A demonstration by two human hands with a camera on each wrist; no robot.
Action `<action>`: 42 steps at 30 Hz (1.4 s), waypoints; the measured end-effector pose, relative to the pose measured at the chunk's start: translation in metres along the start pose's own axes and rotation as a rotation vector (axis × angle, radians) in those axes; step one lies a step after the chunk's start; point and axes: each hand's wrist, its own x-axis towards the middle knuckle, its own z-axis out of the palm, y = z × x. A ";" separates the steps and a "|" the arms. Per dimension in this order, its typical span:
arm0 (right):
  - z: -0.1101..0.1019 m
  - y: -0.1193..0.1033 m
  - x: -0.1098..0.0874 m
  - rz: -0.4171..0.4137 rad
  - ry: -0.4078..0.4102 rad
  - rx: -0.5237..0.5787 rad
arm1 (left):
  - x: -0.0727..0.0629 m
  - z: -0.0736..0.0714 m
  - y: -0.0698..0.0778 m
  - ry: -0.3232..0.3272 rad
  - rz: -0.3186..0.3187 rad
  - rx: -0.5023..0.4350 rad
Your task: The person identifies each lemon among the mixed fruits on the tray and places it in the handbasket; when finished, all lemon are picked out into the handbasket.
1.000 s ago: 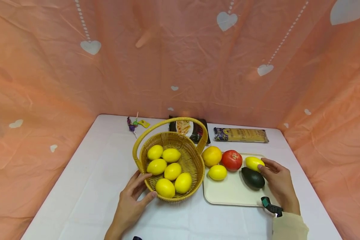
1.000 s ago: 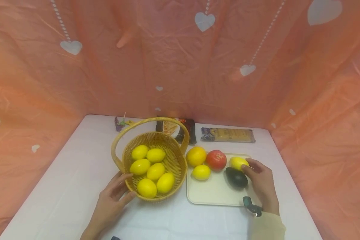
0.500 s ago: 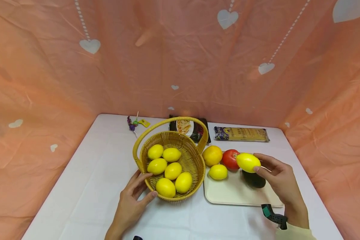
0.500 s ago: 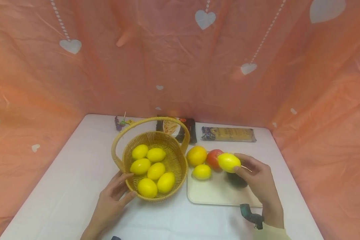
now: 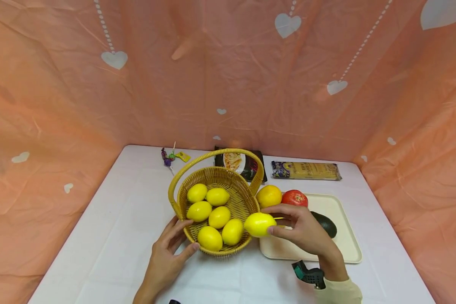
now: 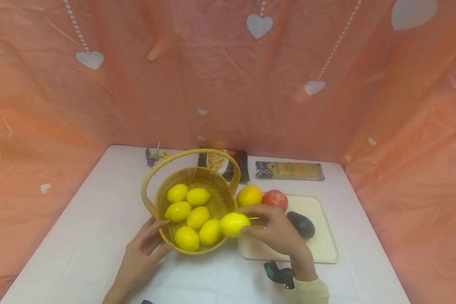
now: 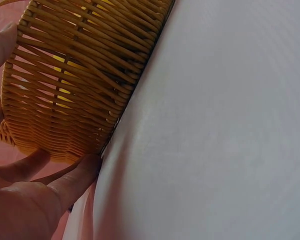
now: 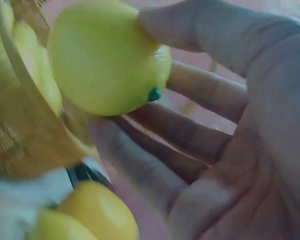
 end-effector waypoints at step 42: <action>0.000 0.047 -0.011 0.137 0.317 -0.367 | 0.000 0.001 0.002 0.007 -0.020 0.011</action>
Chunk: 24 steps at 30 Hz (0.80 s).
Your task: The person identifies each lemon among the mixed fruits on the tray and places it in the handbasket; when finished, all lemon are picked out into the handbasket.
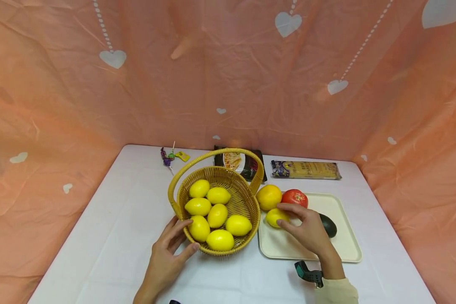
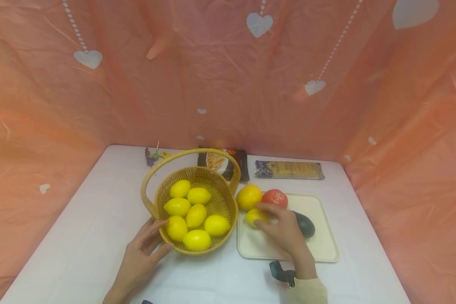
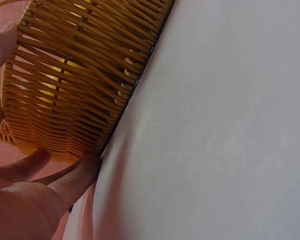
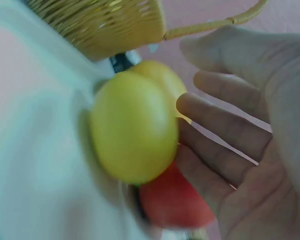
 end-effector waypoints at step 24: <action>-0.017 0.003 -0.021 0.040 -0.054 0.247 | 0.001 0.000 -0.001 -0.001 0.018 -0.019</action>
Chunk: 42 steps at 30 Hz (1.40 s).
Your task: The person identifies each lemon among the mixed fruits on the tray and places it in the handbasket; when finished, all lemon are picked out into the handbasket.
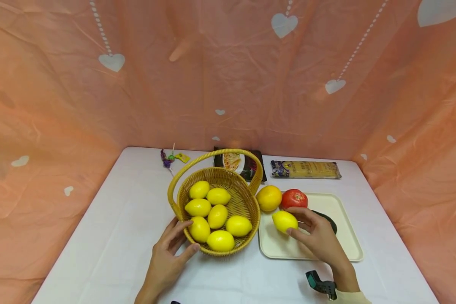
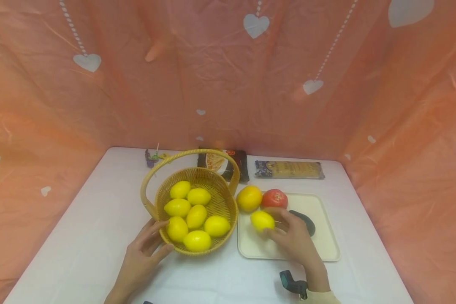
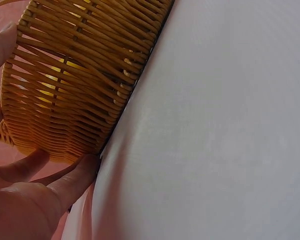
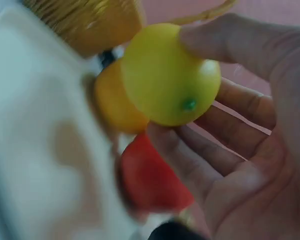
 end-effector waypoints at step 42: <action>-0.087 -0.089 0.053 -0.533 0.439 -0.496 | 0.073 -0.130 0.163 0.440 0.774 0.679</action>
